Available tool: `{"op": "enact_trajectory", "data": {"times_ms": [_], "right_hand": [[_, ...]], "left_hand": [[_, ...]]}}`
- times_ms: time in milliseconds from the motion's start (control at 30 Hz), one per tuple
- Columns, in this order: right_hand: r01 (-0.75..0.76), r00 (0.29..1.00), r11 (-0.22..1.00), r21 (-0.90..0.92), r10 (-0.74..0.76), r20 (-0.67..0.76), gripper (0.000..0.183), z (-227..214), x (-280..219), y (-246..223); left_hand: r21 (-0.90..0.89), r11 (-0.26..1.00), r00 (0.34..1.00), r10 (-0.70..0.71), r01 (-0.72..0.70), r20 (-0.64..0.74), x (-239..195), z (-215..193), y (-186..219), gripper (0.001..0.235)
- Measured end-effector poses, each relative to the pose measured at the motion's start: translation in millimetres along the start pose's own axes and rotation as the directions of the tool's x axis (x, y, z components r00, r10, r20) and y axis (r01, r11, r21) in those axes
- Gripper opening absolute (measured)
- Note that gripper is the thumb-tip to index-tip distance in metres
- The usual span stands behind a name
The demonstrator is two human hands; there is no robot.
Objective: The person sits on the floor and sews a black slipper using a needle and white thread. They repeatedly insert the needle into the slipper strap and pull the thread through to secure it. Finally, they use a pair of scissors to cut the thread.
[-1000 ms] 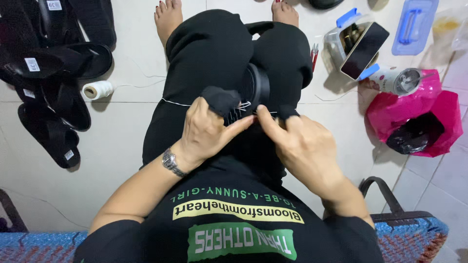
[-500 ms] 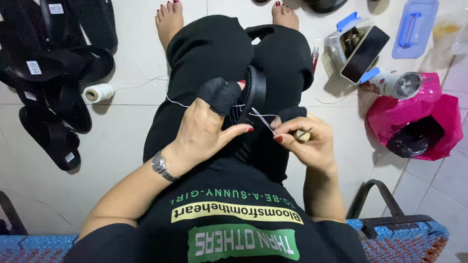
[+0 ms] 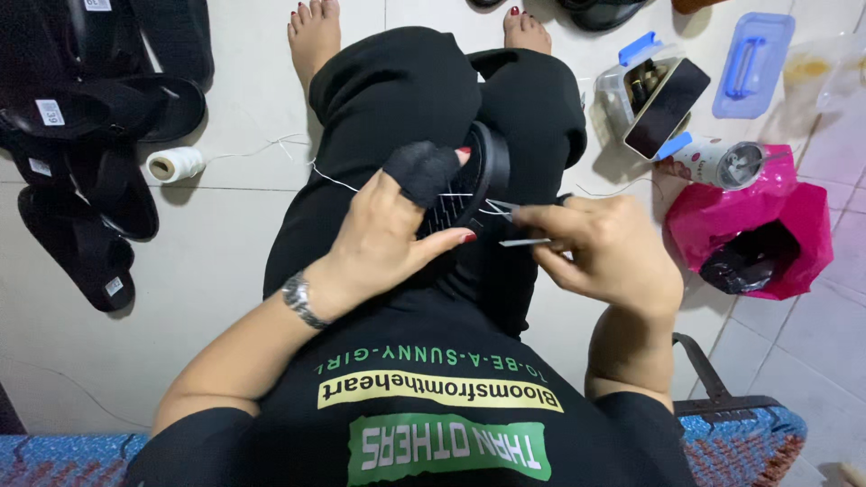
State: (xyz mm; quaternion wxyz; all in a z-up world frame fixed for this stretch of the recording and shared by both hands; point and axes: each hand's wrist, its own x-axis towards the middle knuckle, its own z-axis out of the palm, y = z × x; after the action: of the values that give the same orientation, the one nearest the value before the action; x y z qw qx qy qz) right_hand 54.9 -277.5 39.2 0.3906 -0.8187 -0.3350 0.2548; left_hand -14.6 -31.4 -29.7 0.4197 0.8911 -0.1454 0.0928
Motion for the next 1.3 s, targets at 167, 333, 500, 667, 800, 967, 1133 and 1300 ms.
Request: {"op": "enact_trajectory", "data": {"times_ms": [167,333,500,667,800,967,1133,1300], "right_hand": [[-0.052,0.949,0.835,-0.548,-0.129,-0.287,0.040,54,-5,18],[-0.190,0.559,0.835,-0.516,-0.340,-0.756,0.016,35,-37,47],[-0.449,0.208,0.812,-0.374,-0.312,-0.927,0.004,-32,-119,109],[-0.138,0.566,0.984,0.112,0.171,-0.806,0.029,14,-80,66],[0.088,0.827,0.908,0.410,0.164,-0.538,0.033,51,-14,36],[-0.055,0.953,0.977,0.208,0.113,-0.282,0.022,43,-6,27],[0.229,0.936,0.611,0.758,0.075,-0.344,0.009,68,4,54],[0.396,0.916,-0.161,0.904,-0.007,-0.402,0.019,77,10,75]], "left_hand": [[-0.247,0.959,0.978,-0.176,0.143,-0.116,-11,-4,-4,0.038],[0.190,0.981,0.980,0.004,0.034,-0.198,-38,-26,-33,0.024],[0.374,0.901,0.949,-0.110,0.221,-0.295,-32,-110,-75,0.019],[0.096,0.988,0.992,-0.124,0.120,0.034,13,-95,-19,0.022],[0.052,0.990,0.981,-0.139,0.133,0.135,13,-58,6,0.029],[-0.060,0.814,0.617,-0.388,0.578,0.684,24,-78,13,0.040],[-0.639,0.591,0.823,-0.076,0.492,0.563,7,-41,5,0.033],[0.249,0.968,0.999,-0.030,0.019,0.037,14,-36,14,0.052]]}}
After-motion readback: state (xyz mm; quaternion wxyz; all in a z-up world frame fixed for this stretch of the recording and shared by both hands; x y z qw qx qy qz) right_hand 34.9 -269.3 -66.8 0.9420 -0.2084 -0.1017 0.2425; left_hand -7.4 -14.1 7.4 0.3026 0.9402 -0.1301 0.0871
